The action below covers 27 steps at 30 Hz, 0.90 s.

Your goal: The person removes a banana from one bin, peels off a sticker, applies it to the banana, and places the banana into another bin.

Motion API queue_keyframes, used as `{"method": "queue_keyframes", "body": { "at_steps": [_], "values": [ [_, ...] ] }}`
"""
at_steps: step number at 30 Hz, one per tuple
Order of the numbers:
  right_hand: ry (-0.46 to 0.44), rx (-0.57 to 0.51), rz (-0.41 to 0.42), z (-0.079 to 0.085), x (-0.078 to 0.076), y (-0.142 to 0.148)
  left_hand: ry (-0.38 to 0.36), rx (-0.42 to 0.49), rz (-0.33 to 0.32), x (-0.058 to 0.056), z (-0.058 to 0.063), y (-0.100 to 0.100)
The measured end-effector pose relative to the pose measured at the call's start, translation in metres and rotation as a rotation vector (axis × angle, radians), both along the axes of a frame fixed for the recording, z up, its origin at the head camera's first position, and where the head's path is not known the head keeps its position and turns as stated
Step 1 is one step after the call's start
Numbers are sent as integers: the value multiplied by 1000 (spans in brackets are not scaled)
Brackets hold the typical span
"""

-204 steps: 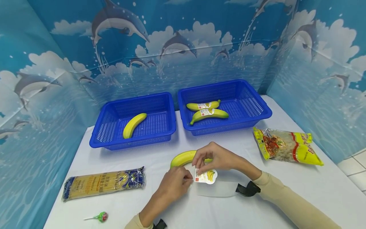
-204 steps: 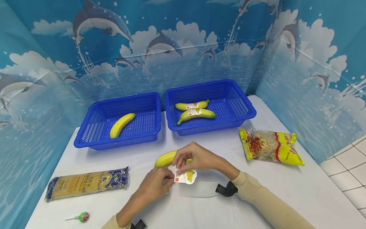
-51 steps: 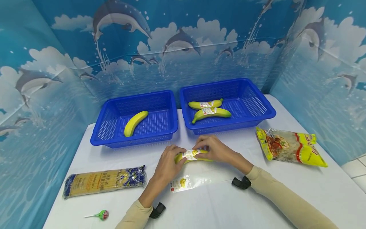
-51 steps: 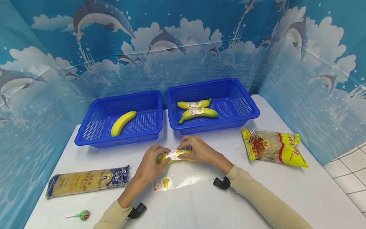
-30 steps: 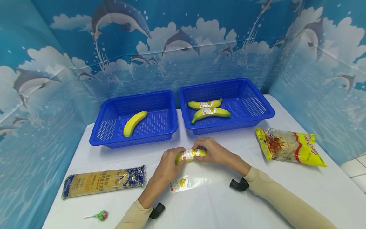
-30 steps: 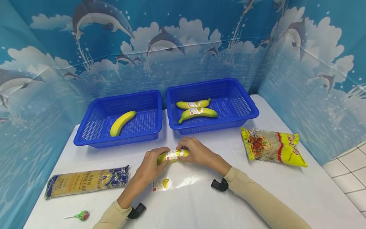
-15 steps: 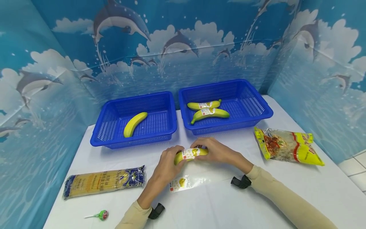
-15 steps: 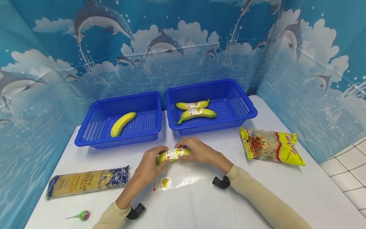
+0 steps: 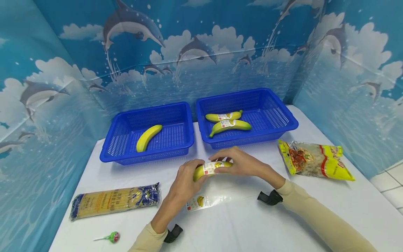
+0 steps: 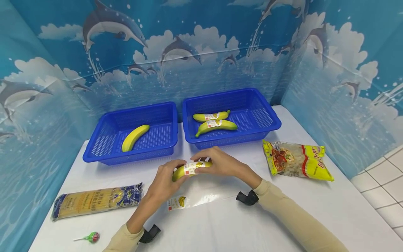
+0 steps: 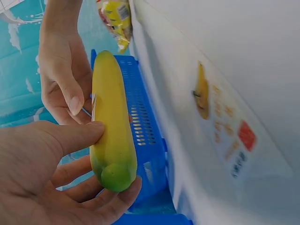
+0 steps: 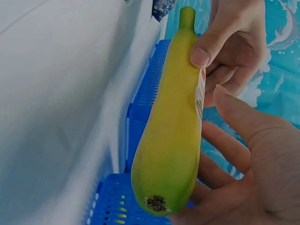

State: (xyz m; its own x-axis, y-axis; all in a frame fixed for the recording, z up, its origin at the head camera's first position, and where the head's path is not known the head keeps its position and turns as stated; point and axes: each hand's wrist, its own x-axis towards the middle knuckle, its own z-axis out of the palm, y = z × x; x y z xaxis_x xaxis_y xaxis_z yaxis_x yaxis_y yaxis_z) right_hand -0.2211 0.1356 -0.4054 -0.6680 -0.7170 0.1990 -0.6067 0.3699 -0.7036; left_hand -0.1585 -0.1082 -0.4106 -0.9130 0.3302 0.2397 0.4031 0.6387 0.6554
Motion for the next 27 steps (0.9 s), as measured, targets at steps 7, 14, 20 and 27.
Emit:
{"method": "queue_keyframes", "body": {
  "at_steps": [7,14,20,27],
  "values": [
    [30,-15,23,18,0,11,34,9,-23,1,15,12],
    [29,6,16,31,-6,25,92,16,-32,-4,26,28],
    [28,-4,1,48,-15,39,91,19,-35,-12,36,37],
    [17,16,28,69,-31,54,136,-69,-28,-23,50,46]
  ]
}}
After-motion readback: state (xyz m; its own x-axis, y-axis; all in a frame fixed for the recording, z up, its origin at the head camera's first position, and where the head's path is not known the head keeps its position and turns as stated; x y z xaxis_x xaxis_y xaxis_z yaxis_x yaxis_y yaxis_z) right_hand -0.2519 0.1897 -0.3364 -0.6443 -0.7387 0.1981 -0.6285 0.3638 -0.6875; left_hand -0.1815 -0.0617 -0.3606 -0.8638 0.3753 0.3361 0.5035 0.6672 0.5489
